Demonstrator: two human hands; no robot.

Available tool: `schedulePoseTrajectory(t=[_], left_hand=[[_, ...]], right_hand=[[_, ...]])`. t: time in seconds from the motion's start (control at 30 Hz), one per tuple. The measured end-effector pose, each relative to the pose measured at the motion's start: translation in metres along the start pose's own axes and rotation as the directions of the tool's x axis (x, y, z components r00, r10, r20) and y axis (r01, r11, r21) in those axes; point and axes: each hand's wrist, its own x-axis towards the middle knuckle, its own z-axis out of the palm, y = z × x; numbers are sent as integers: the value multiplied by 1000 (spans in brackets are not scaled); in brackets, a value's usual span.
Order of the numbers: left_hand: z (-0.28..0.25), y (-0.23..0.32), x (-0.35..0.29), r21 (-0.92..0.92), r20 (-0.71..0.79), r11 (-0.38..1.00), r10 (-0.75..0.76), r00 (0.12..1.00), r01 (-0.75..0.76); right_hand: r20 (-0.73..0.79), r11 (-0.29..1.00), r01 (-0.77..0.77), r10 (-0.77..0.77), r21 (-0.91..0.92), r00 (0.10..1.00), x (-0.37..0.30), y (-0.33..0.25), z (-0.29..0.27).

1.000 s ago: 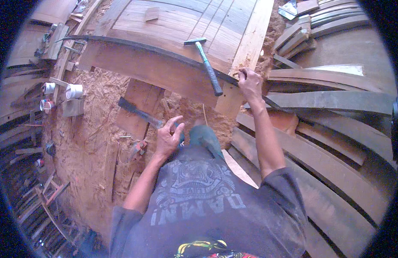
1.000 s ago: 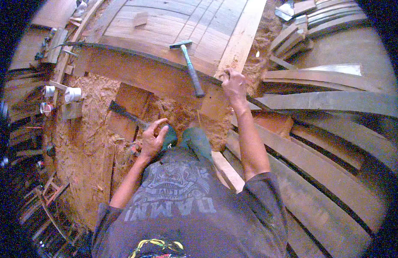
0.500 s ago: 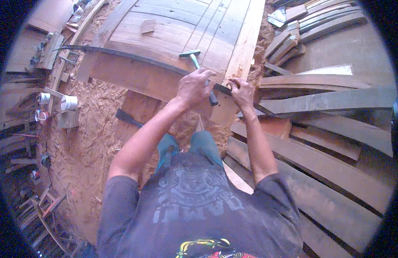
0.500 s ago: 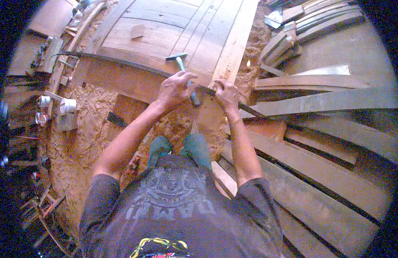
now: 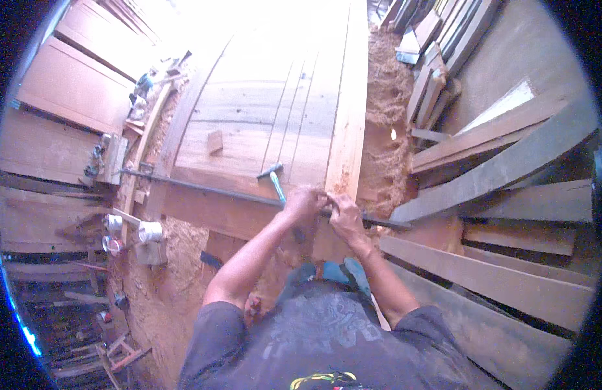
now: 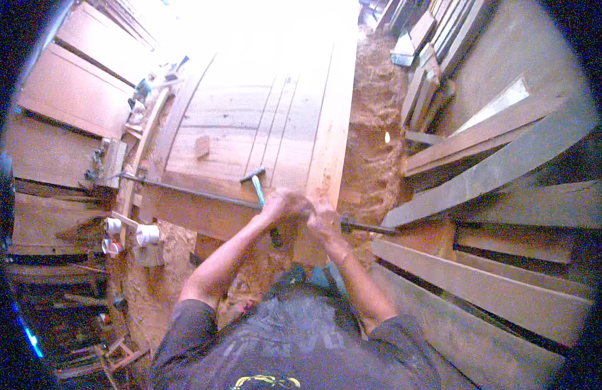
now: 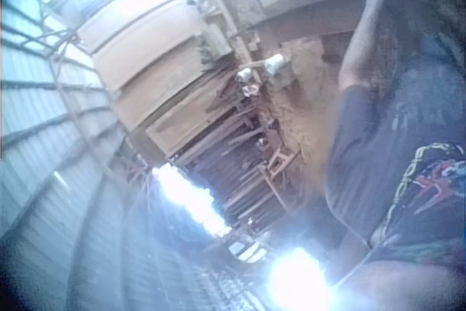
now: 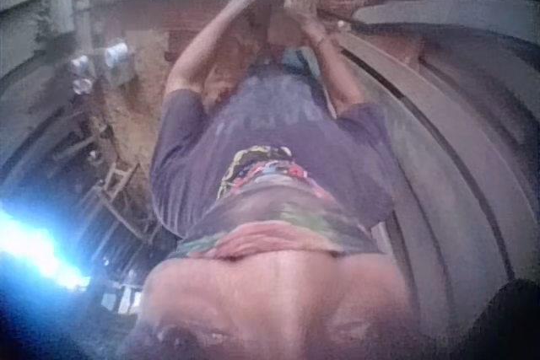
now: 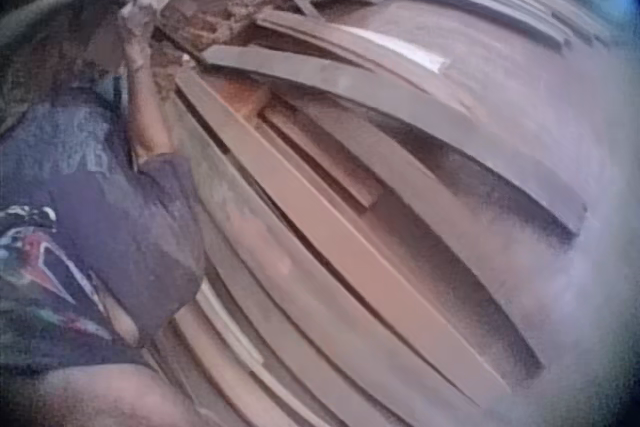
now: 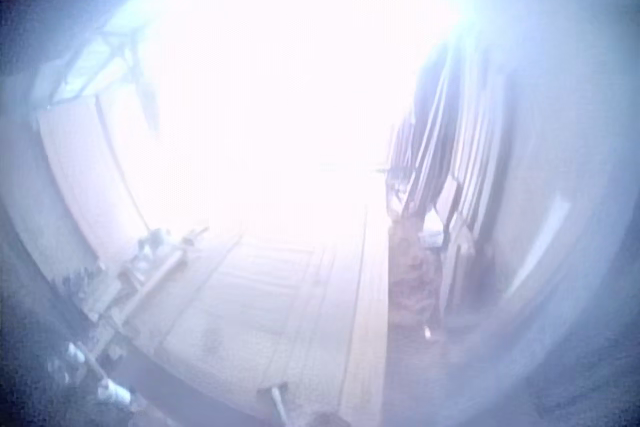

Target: The person uses a chisel and hammer to shape a small wooden dowel, then hammers the dowel into a pre-drilled hole in a wooden plank. They continue hammering nails into the plank to secure it to a larger wooden structure.

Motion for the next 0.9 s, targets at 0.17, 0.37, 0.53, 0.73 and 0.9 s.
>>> schedulePoseTrajectory(t=[0.17,0.37,0.53,0.73,0.9], left_hand=[[9,-14,2,14,23,1000,10,1000,-10],[17,-27,18,1,61,996,87,994,-87],[42,-67,24,-1,59,992,123,991,-123],[10,-24,14,-293,-146,944,110,983,-149],[-48,-12,-22,-494,-420,854,-68,905,-165]], right_hand=[[19,993,68,-70,94,997,2,-13,-12],[-15,996,88,-88,-26,996,-2,-9,-10],[-223,958,211,-253,-195,941,-26,-71,-30],[688,561,-684,256,467,679,-56,-102,4],[748,68,-767,183,638,638,-26,-124,34]])
